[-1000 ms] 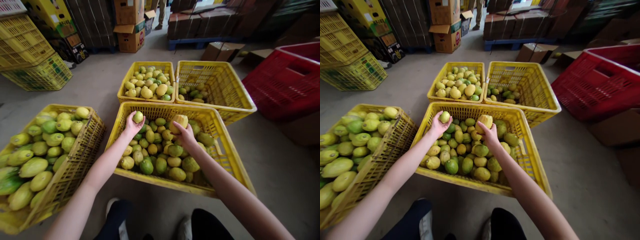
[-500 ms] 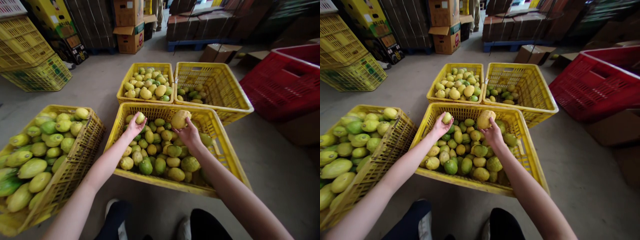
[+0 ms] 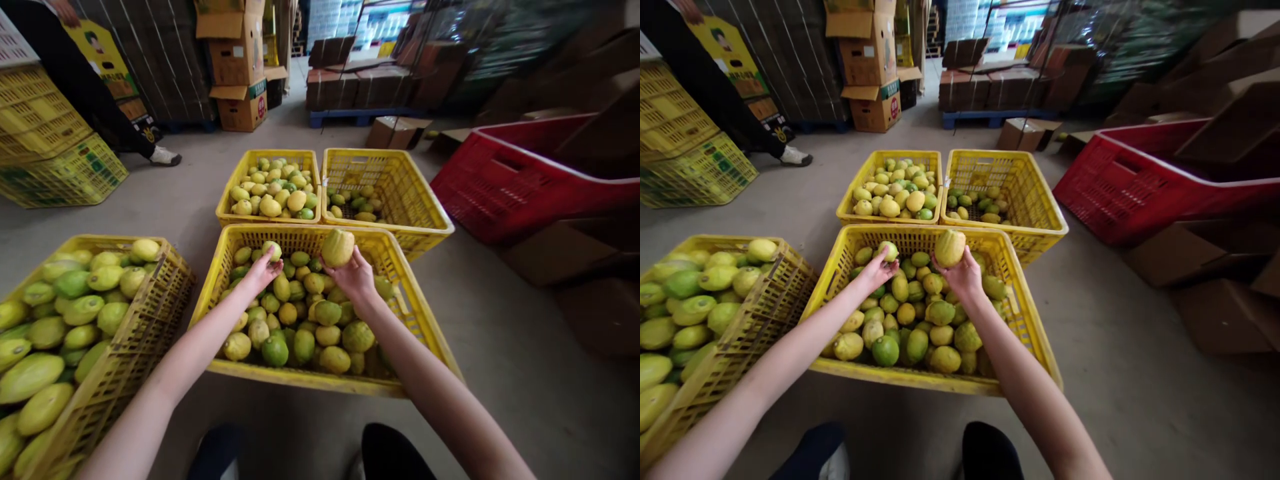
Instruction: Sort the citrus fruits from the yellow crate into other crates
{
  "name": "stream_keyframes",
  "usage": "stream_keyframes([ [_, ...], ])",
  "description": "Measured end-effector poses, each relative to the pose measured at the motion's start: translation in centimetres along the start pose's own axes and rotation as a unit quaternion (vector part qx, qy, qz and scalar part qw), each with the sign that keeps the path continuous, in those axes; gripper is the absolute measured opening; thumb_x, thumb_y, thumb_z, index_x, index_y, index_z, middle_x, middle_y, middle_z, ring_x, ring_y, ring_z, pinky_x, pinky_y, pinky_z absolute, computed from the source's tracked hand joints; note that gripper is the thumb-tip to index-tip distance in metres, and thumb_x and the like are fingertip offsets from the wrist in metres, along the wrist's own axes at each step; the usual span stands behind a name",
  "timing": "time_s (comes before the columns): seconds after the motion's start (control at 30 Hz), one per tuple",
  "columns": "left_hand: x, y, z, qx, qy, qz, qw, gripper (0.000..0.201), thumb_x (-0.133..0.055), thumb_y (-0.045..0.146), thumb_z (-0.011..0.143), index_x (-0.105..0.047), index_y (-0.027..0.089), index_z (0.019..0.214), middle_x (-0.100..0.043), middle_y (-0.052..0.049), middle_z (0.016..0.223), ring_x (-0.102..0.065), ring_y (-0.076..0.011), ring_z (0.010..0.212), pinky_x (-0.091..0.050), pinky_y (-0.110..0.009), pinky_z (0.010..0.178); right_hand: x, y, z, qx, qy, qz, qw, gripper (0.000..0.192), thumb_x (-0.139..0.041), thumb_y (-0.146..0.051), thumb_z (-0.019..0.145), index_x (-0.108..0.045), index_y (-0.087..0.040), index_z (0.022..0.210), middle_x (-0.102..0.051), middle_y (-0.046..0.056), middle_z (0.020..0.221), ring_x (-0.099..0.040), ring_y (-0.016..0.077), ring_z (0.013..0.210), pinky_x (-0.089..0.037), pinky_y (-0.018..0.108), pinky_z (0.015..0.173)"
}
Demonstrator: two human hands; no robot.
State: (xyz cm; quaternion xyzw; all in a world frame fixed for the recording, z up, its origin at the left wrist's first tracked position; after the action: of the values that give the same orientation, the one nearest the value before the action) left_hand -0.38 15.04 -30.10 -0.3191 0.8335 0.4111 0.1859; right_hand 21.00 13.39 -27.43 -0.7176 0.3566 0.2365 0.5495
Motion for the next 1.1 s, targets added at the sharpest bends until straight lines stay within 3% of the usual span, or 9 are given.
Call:
stream_keyframes([
  [0.13,-2.9,1.0,1.1,-0.05,-0.035,0.012,0.998,0.017,-0.069,0.014,0.089,-0.059,0.023,0.098,-0.066,0.002,0.079,-0.066,-0.0099,0.064,-0.057,-0.018,0.062,0.2,-0.1,0.2,-0.006,0.001,0.008,1.0,0.038,-0.075,-0.054,0.072,-0.066,-0.029,0.1,-0.075,0.002,0.103,-0.071,0.0285,0.1,-0.062,0.047,0.08],
  [0.23,-4.4,0.1,1.4,-0.034,-0.076,-0.018,0.996,0.009,-0.065,0.013,0.091,-0.061,0.02,0.096,-0.067,0.0,0.08,-0.068,-0.0107,0.067,-0.059,-0.02,0.065,0.6,-0.3,0.2,0.014,0.015,0.005,1.0,0.038,-0.077,-0.053,0.071,-0.066,-0.03,0.099,-0.075,0.002,0.101,-0.071,0.0269,0.095,-0.063,0.044,0.077],
  [0.37,-3.8,-1.5,0.7,0.003,-0.081,-0.035,0.996,0.009,-0.054,0.016,0.098,-0.063,0.014,0.096,-0.069,-0.005,0.081,-0.07,-0.0142,0.07,-0.061,-0.023,0.067,1.0,0.1,0.1,0.0,0.039,-0.01,0.999,0.033,-0.078,-0.048,0.072,-0.066,-0.028,0.095,-0.074,0.002,0.088,-0.069,0.0229,0.074,-0.061,0.036,0.062],
  [0.57,-4.0,-1.8,-0.8,0.029,-0.127,-0.044,0.991,0.02,-0.048,0.024,0.1,-0.065,0.014,0.1,-0.071,-0.008,0.083,-0.073,-0.0181,0.076,-0.061,-0.025,0.067,0.5,1.1,0.0,-0.068,0.028,0.06,0.996,0.038,-0.054,-0.058,0.089,-0.065,-0.022,0.093,-0.072,0.006,0.076,-0.064,0.0202,0.061,-0.051,0.029,0.045],
  [0.73,-4.3,-2.2,-1.0,0.046,-0.127,-0.045,0.99,0.025,-0.043,0.019,0.1,-0.066,0.012,0.107,-0.073,-0.011,0.087,-0.074,-0.0201,0.089,-0.06,-0.024,0.07,0.6,1.4,0.1,-0.09,0.063,0.088,0.99,0.024,-0.048,-0.043,0.097,-0.063,-0.025,0.096,-0.071,0.003,0.074,-0.066,0.0201,0.064,-0.056,0.031,0.052],
  [0.87,-4.2,-2.3,-1.0,0.06,-0.125,-0.05,0.989,0.028,-0.041,0.019,0.101,-0.064,0.013,0.115,-0.073,-0.012,0.091,-0.074,-0.0213,0.094,-0.061,-0.025,0.07,0.7,2.4,0.0,-0.122,0.083,0.034,0.989,0.036,-0.034,-0.044,0.101,-0.063,-0.024,0.107,-0.073,0.004,0.08,-0.067,0.0219,0.066,-0.058,0.034,0.054],
  [1.0,-4.5,-1.7,-1.3,0.06,-0.136,-0.059,0.987,0.029,-0.04,0.026,0.103,-0.065,0.012,0.108,-0.072,-0.011,0.087,-0.073,-0.019,0.081,-0.06,-0.023,0.063,0.3,2.3,-0.3,-0.106,0.055,0.023,0.993,0.034,-0.041,-0.047,0.099,-0.064,-0.024,0.109,-0.073,0.005,0.085,-0.07,0.0231,0.075,-0.06,0.036,0.06],
  [1.1,-4.4,-1.3,-1.2,0.059,-0.121,-0.057,0.989,0.027,-0.047,0.031,0.102,-0.066,0.012,0.099,-0.068,-0.006,0.073,-0.068,-0.0139,0.062,-0.055,-0.019,0.053,0.2,2.0,-0.7,-0.103,0.065,0.013,0.992,0.021,-0.049,-0.035,0.097,-0.064,-0.022,0.105,-0.073,0.004,0.081,-0.069,0.02,0.072,-0.06,0.032,0.061],
])
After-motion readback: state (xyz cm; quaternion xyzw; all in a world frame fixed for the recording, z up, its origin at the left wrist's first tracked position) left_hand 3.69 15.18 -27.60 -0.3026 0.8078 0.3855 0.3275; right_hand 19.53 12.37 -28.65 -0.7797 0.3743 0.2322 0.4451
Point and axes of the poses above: each hand's wrist, its own z-axis towards the middle knuckle, its own x-axis out of the back of the hand, y = z × x, the point moved 8 cm from there along z, towards the middle knuckle
